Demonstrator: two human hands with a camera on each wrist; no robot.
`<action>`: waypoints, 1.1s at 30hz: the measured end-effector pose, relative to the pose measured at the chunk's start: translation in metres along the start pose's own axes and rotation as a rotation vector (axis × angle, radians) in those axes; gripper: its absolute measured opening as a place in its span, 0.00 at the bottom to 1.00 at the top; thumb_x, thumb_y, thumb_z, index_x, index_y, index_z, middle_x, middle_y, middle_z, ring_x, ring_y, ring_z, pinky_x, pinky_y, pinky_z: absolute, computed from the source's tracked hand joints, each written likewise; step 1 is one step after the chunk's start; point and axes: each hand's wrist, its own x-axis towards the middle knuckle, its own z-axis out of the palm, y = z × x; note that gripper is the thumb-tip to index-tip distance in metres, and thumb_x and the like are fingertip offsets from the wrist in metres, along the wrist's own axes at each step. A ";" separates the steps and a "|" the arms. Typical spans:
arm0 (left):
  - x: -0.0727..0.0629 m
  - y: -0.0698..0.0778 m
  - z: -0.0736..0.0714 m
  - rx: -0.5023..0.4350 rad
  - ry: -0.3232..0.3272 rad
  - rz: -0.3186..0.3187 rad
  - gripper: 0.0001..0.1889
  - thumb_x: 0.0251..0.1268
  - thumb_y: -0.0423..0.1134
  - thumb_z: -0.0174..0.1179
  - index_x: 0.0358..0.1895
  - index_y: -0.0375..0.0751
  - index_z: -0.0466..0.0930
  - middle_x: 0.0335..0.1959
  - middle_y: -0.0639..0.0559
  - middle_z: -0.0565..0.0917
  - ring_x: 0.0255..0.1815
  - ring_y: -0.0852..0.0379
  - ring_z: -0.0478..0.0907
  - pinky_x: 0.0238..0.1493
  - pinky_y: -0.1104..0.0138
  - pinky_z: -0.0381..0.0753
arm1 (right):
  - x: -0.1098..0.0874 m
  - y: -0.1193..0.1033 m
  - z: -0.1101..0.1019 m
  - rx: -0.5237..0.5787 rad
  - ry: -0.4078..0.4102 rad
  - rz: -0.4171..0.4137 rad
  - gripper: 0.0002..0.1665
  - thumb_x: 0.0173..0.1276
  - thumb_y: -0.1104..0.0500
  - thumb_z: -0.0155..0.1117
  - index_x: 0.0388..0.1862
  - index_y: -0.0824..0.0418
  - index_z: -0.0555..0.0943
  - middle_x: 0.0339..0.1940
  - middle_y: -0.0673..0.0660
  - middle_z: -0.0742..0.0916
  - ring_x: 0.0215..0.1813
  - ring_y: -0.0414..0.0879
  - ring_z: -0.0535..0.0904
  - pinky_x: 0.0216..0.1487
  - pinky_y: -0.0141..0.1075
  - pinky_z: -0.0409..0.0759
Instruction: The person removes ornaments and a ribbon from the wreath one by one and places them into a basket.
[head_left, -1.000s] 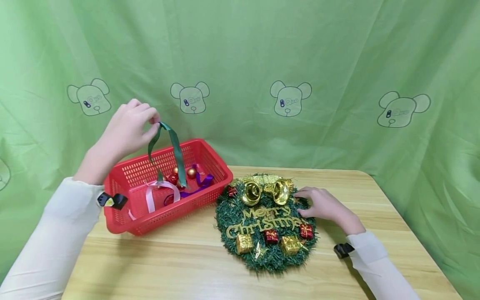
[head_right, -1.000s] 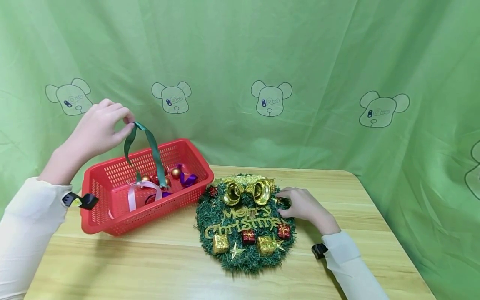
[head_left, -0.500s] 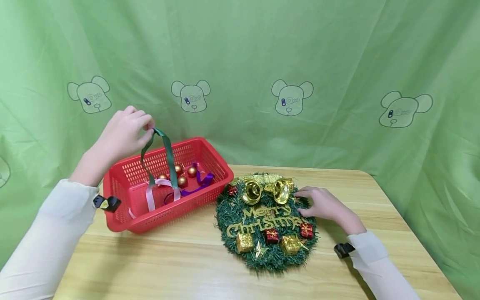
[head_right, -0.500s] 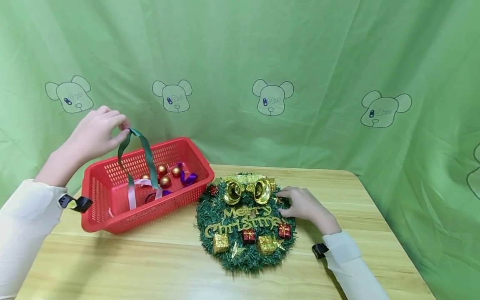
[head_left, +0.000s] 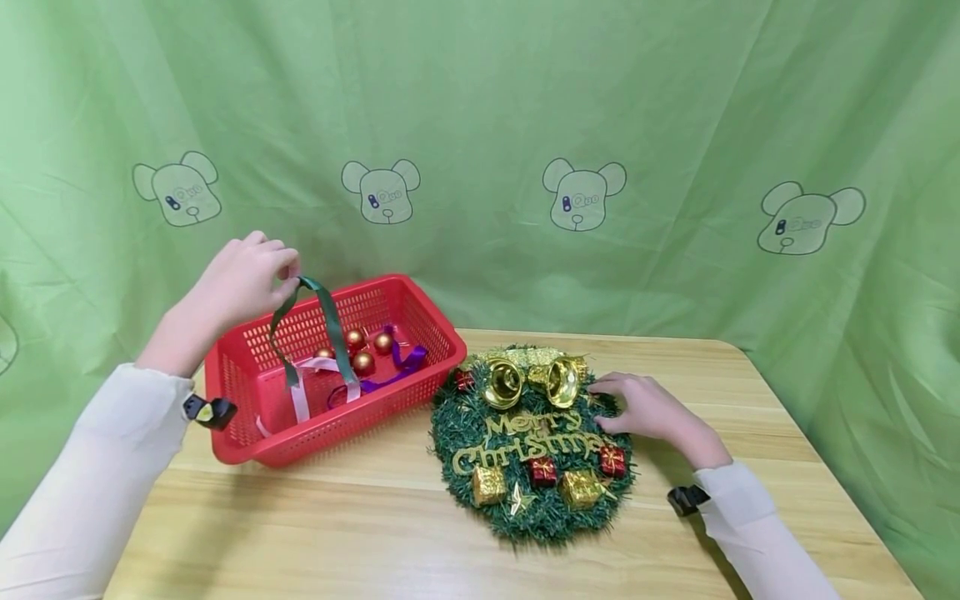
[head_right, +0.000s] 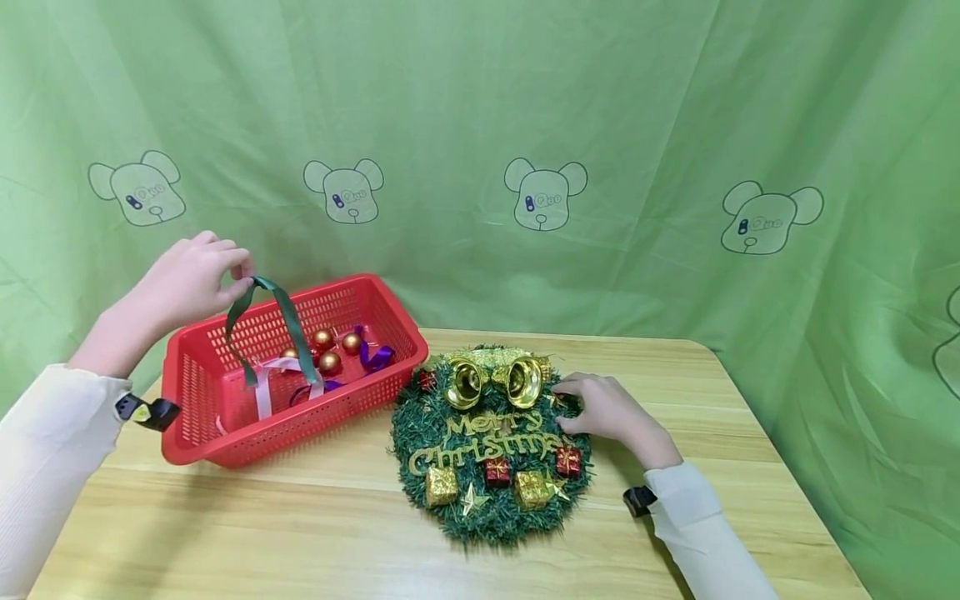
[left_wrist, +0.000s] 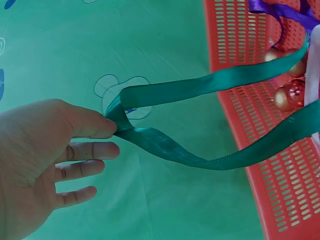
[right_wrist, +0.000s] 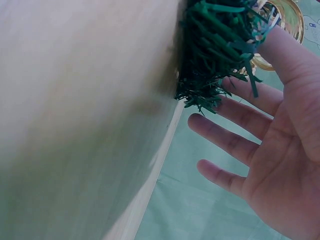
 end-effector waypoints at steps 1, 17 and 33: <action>0.000 -0.001 0.001 -0.001 -0.014 -0.004 0.02 0.62 0.31 0.62 0.35 0.37 0.83 0.33 0.44 0.85 0.38 0.43 0.74 0.38 0.52 0.73 | 0.000 0.000 0.000 0.001 -0.001 0.002 0.34 0.60 0.52 0.75 0.64 0.63 0.80 0.66 0.71 0.81 0.14 0.34 0.64 0.46 0.44 0.80; -0.004 -0.006 0.020 -0.009 -0.177 -0.005 0.04 0.61 0.29 0.63 0.36 0.38 0.86 0.35 0.42 0.86 0.39 0.42 0.75 0.41 0.49 0.76 | -0.002 0.000 0.002 0.022 -0.009 0.024 0.35 0.60 0.52 0.75 0.65 0.64 0.80 0.67 0.72 0.79 0.13 0.34 0.65 0.40 0.38 0.77; -0.003 -0.015 0.041 -0.034 -0.317 -0.045 0.12 0.56 0.28 0.62 0.20 0.46 0.75 0.20 0.53 0.76 0.26 0.53 0.72 0.30 0.59 0.72 | 0.000 -0.001 0.000 0.038 -0.018 0.037 0.35 0.60 0.52 0.75 0.65 0.64 0.80 0.68 0.72 0.79 0.12 0.35 0.64 0.39 0.37 0.76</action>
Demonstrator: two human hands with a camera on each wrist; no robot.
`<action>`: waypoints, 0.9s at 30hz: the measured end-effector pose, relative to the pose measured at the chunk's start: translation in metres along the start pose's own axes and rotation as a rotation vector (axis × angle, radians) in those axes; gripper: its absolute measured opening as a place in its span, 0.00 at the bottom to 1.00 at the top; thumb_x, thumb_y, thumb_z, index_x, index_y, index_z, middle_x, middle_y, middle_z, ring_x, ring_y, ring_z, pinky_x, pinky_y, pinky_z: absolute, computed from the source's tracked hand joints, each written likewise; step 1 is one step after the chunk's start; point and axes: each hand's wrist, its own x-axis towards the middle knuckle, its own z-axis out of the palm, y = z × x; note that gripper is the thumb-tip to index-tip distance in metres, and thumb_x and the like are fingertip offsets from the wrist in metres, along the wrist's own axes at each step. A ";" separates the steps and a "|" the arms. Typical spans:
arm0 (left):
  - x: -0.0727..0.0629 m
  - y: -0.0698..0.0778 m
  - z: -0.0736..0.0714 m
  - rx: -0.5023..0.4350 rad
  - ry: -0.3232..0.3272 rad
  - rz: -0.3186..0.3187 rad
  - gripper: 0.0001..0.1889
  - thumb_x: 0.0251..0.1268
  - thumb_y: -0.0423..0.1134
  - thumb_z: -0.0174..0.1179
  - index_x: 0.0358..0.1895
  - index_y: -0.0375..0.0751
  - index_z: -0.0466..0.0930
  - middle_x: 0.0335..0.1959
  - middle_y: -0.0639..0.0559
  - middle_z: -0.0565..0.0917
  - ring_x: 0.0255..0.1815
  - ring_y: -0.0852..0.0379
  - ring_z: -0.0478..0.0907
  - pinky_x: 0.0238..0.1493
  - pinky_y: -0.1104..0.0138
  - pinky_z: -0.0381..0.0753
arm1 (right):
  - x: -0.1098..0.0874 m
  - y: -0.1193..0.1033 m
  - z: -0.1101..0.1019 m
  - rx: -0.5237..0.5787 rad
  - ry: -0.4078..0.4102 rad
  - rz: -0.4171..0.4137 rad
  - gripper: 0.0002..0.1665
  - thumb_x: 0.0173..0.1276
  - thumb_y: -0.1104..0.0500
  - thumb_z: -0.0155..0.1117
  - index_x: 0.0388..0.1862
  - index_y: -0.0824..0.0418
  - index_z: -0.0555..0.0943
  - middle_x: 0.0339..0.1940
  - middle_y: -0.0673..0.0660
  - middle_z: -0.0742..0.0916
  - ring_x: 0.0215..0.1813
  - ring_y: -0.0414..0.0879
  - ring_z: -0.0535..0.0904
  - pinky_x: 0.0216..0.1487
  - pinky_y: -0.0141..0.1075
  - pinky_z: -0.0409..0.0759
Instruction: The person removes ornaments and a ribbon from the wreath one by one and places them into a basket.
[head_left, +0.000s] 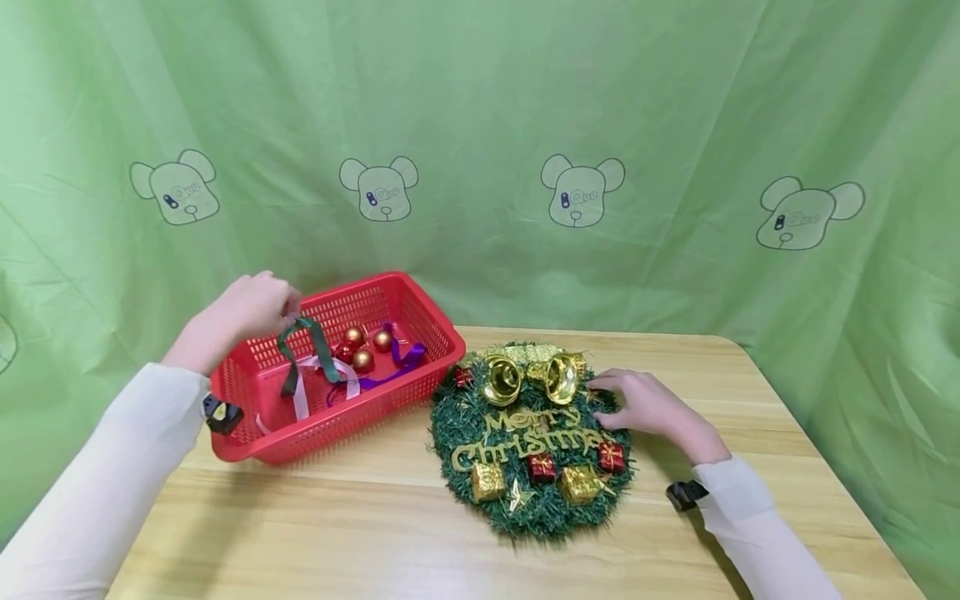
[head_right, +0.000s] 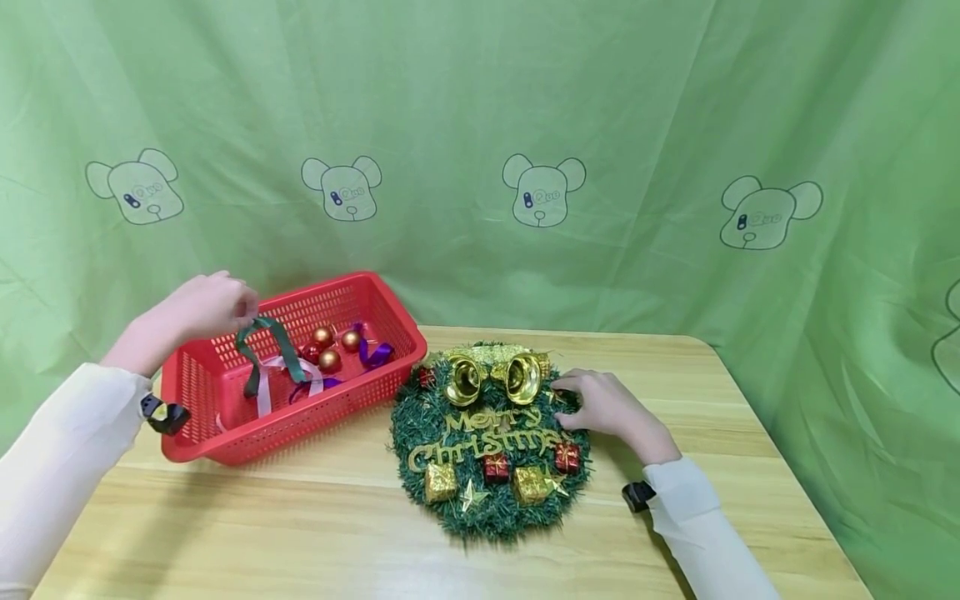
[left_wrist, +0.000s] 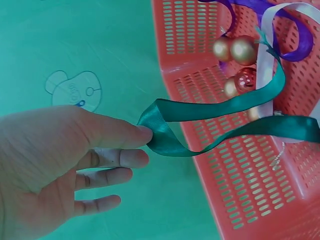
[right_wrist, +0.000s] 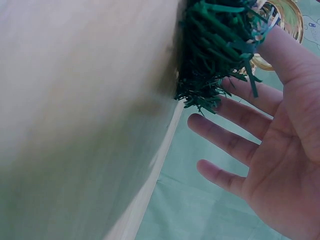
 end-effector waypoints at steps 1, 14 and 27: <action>0.001 -0.001 0.001 -0.002 -0.007 -0.004 0.12 0.57 0.28 0.61 0.20 0.46 0.75 0.20 0.53 0.76 0.26 0.53 0.72 0.30 0.59 0.72 | 0.000 0.000 0.000 0.003 0.001 -0.001 0.35 0.60 0.52 0.75 0.65 0.64 0.80 0.68 0.72 0.79 0.12 0.35 0.64 0.38 0.38 0.77; 0.007 -0.007 0.020 -0.001 -0.006 0.018 0.12 0.54 0.28 0.61 0.18 0.47 0.75 0.18 0.55 0.75 0.26 0.53 0.71 0.31 0.60 0.70 | 0.002 0.004 0.001 -0.021 0.009 -0.015 0.34 0.60 0.52 0.75 0.64 0.63 0.81 0.66 0.71 0.80 0.24 0.35 0.76 0.66 0.63 0.73; 0.013 -0.010 0.049 0.107 0.190 0.129 0.05 0.55 0.30 0.66 0.25 0.42 0.83 0.29 0.47 0.80 0.38 0.44 0.73 0.40 0.49 0.74 | 0.001 0.003 0.001 -0.025 0.010 -0.021 0.34 0.60 0.51 0.75 0.65 0.62 0.80 0.66 0.71 0.80 0.22 0.32 0.73 0.65 0.62 0.75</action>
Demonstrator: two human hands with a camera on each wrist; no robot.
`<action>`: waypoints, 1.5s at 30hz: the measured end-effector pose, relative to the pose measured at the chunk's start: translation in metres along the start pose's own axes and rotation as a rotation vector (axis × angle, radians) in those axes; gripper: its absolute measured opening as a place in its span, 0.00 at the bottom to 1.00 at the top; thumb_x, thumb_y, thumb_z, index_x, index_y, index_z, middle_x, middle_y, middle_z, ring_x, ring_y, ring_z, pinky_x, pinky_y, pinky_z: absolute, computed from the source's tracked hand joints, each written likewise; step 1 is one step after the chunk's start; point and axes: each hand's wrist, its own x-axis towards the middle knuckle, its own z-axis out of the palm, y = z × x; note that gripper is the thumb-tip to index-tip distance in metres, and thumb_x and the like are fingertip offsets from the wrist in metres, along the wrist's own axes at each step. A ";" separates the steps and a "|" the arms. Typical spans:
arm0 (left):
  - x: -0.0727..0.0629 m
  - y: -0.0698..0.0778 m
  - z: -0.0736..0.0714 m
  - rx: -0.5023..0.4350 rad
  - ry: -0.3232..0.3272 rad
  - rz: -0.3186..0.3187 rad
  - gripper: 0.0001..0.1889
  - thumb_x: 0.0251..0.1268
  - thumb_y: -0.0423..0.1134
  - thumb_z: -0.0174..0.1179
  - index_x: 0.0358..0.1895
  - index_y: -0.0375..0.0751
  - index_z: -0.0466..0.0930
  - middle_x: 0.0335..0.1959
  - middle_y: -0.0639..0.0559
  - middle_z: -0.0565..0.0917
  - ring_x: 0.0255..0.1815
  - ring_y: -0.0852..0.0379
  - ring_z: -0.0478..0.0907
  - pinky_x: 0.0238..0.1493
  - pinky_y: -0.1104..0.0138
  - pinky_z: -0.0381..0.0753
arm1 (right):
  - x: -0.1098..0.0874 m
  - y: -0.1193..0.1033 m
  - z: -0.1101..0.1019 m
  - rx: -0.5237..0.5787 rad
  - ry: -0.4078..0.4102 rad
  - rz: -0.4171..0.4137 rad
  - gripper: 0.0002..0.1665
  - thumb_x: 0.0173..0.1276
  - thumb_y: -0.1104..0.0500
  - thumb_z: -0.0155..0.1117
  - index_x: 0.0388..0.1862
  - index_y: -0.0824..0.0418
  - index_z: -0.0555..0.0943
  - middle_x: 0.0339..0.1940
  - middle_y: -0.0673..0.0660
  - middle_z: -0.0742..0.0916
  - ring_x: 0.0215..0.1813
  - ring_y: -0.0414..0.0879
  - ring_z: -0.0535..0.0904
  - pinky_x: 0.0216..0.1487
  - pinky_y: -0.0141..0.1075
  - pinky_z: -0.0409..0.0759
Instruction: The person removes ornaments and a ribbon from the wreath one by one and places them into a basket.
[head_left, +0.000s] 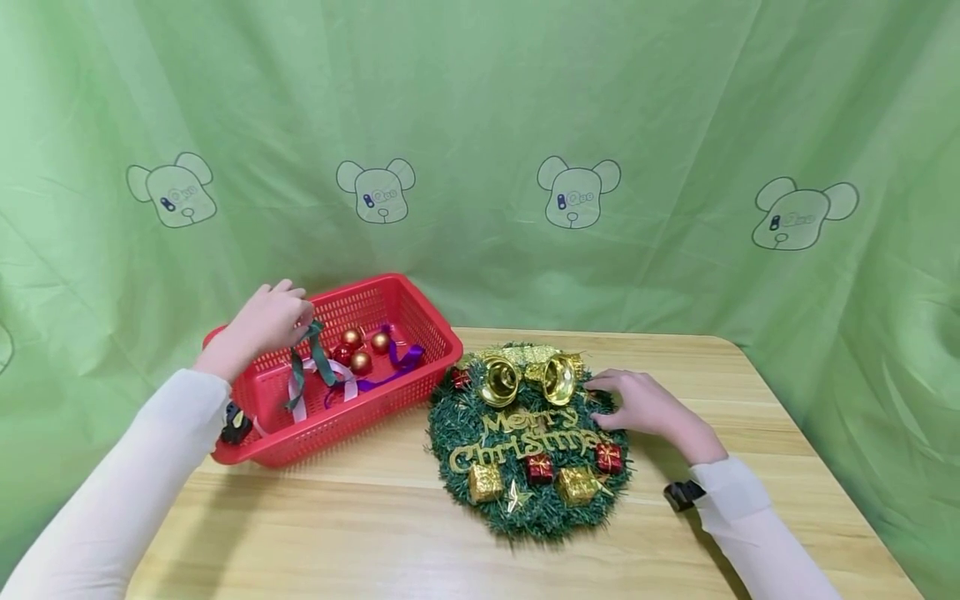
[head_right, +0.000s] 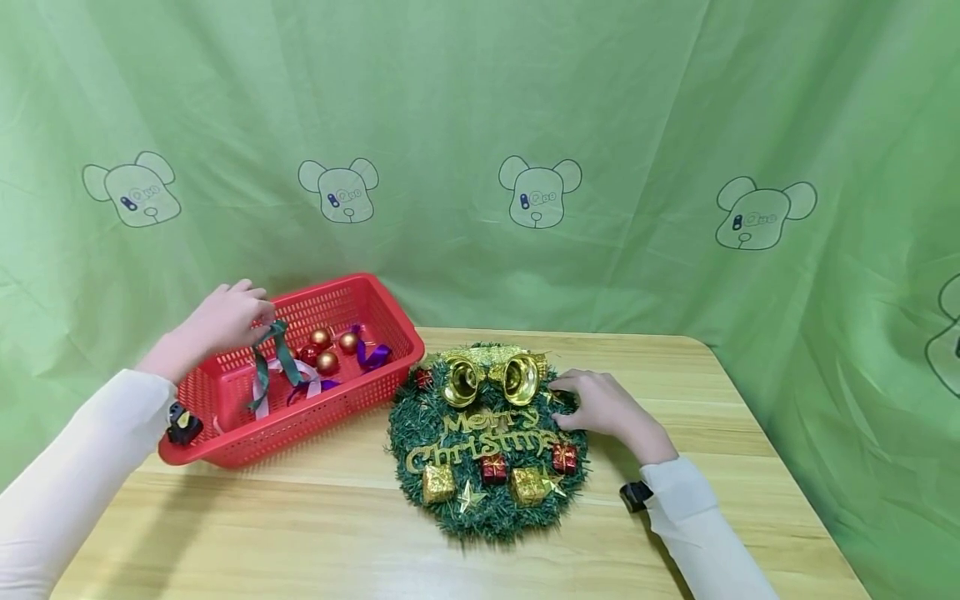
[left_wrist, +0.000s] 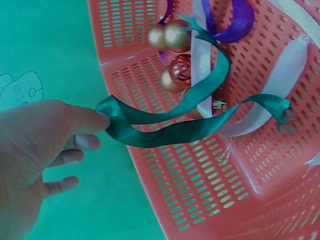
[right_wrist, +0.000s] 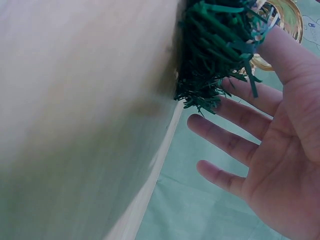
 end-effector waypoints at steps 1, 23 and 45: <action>0.000 -0.001 0.002 0.005 0.010 0.005 0.05 0.56 0.30 0.66 0.25 0.42 0.82 0.29 0.46 0.79 0.38 0.44 0.72 0.40 0.49 0.74 | 0.000 0.000 0.000 -0.001 0.001 -0.002 0.34 0.60 0.51 0.75 0.65 0.62 0.80 0.66 0.70 0.80 0.22 0.32 0.73 0.65 0.62 0.75; -0.006 -0.007 0.012 -0.042 -0.143 -0.089 0.07 0.51 0.31 0.68 0.21 0.44 0.82 0.28 0.49 0.83 0.39 0.44 0.72 0.41 0.49 0.70 | 0.000 0.001 0.002 -0.007 0.009 -0.001 0.34 0.59 0.51 0.75 0.64 0.62 0.81 0.66 0.70 0.81 0.20 0.36 0.73 0.60 0.58 0.79; -0.011 -0.021 0.028 -0.171 -0.412 -0.236 0.15 0.42 0.26 0.61 0.11 0.49 0.69 0.13 0.57 0.69 0.27 0.53 0.65 0.42 0.53 0.62 | -0.001 0.000 0.001 -0.015 0.009 -0.007 0.34 0.60 0.52 0.74 0.65 0.62 0.81 0.66 0.70 0.81 0.18 0.33 0.70 0.58 0.56 0.80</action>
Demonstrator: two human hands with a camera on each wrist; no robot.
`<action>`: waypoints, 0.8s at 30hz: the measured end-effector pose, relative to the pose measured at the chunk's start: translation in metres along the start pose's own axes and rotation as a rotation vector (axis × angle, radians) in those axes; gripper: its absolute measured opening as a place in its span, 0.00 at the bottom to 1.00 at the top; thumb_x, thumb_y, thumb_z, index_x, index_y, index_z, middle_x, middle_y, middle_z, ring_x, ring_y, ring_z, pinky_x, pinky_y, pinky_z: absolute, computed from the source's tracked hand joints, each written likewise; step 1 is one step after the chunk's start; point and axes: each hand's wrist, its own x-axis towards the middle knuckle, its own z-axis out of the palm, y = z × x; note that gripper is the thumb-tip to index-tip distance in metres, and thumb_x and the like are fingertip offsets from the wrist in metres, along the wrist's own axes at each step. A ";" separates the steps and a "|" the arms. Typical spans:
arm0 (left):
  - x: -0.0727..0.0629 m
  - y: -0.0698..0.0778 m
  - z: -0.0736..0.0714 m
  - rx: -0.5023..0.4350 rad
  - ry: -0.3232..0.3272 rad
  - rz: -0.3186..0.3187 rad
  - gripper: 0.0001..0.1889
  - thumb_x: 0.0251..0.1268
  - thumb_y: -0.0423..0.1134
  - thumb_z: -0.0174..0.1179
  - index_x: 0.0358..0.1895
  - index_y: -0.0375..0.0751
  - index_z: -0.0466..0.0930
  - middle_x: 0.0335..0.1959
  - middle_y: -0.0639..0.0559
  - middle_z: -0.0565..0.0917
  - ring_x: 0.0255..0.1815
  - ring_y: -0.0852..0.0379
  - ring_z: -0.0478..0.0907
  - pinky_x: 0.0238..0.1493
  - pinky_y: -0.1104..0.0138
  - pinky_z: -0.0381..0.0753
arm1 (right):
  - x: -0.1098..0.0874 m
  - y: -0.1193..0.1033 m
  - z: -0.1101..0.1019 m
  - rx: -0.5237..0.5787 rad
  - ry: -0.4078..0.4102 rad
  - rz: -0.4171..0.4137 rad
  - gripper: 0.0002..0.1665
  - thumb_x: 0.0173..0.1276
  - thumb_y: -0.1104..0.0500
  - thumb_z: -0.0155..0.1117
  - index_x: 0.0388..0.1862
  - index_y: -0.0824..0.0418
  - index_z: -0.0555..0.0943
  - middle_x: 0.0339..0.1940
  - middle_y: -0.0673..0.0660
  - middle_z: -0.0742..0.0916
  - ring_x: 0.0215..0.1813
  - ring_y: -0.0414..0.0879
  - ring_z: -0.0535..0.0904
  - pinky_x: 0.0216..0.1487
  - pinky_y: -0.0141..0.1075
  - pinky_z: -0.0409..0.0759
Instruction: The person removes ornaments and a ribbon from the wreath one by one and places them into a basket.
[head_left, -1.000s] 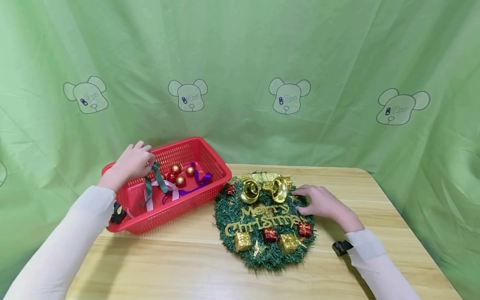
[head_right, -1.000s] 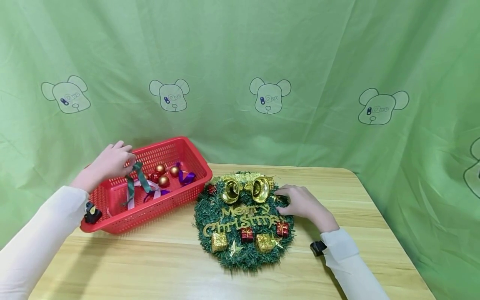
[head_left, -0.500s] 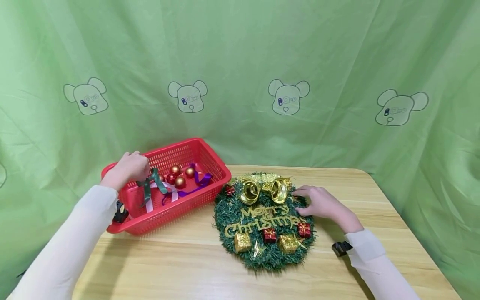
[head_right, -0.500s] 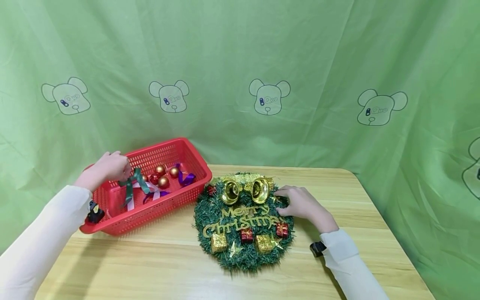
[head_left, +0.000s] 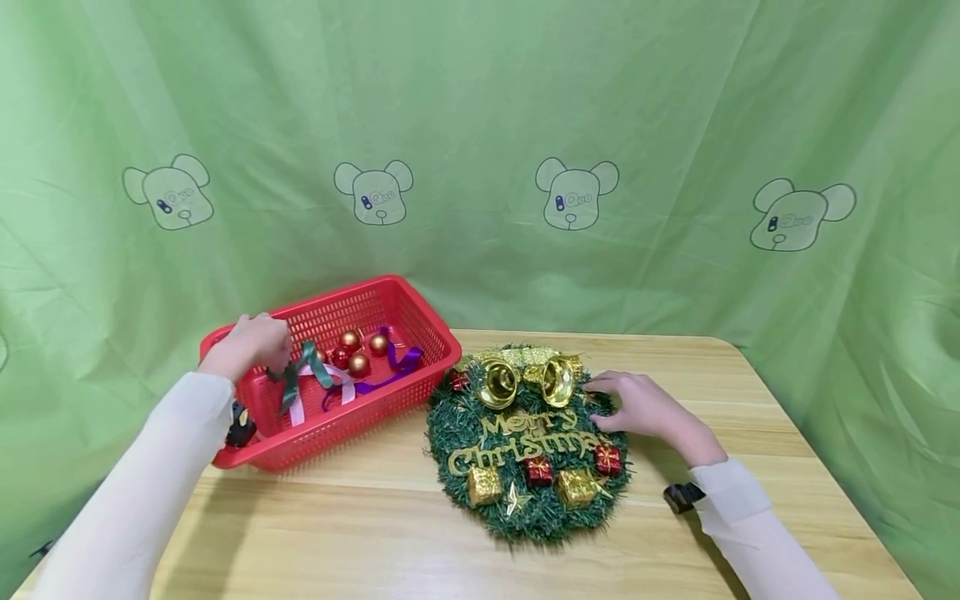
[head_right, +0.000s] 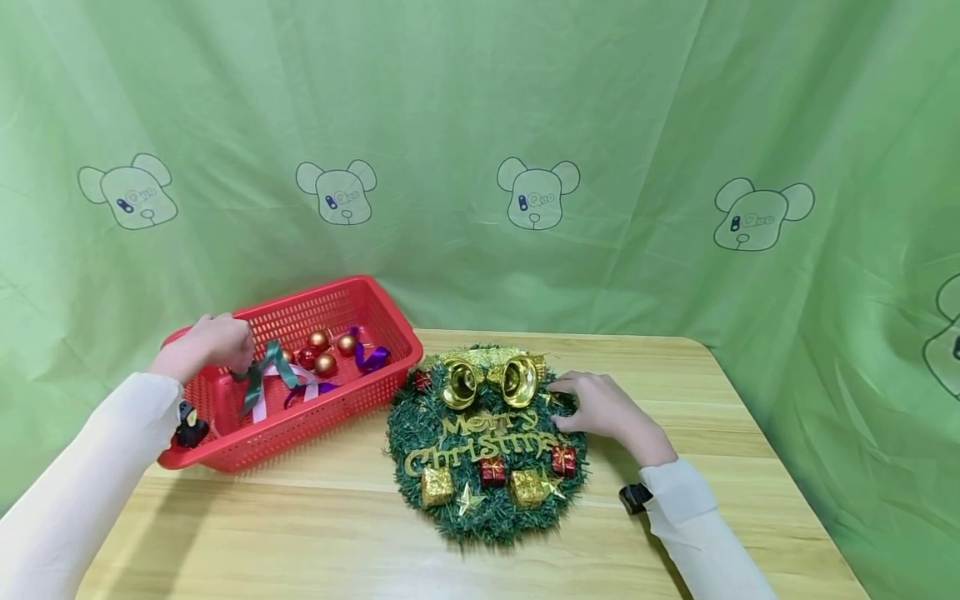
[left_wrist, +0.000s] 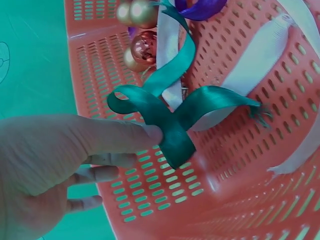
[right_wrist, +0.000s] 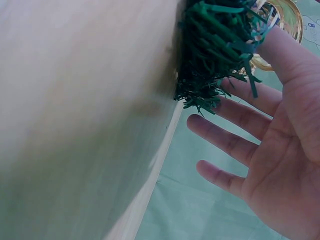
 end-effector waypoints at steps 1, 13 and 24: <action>0.000 -0.001 0.001 0.005 0.017 0.010 0.15 0.42 0.26 0.61 0.11 0.49 0.70 0.13 0.57 0.70 0.29 0.52 0.66 0.42 0.53 0.62 | 0.000 0.000 0.000 -0.001 0.000 -0.001 0.34 0.60 0.52 0.74 0.64 0.62 0.81 0.66 0.70 0.81 0.18 0.33 0.70 0.58 0.56 0.80; 0.000 0.001 0.013 0.015 0.198 0.094 0.10 0.47 0.28 0.64 0.15 0.45 0.78 0.25 0.50 0.79 0.40 0.42 0.71 0.47 0.43 0.67 | 0.001 0.002 0.001 0.001 0.015 -0.009 0.34 0.59 0.52 0.75 0.63 0.62 0.82 0.64 0.69 0.82 0.38 0.47 0.86 0.63 0.61 0.77; 0.000 0.003 0.018 0.022 0.200 0.080 0.09 0.50 0.30 0.67 0.20 0.44 0.78 0.31 0.47 0.77 0.40 0.43 0.69 0.47 0.45 0.67 | 0.001 0.002 0.000 0.005 0.005 -0.008 0.34 0.60 0.52 0.75 0.64 0.62 0.81 0.65 0.69 0.81 0.20 0.37 0.74 0.55 0.53 0.81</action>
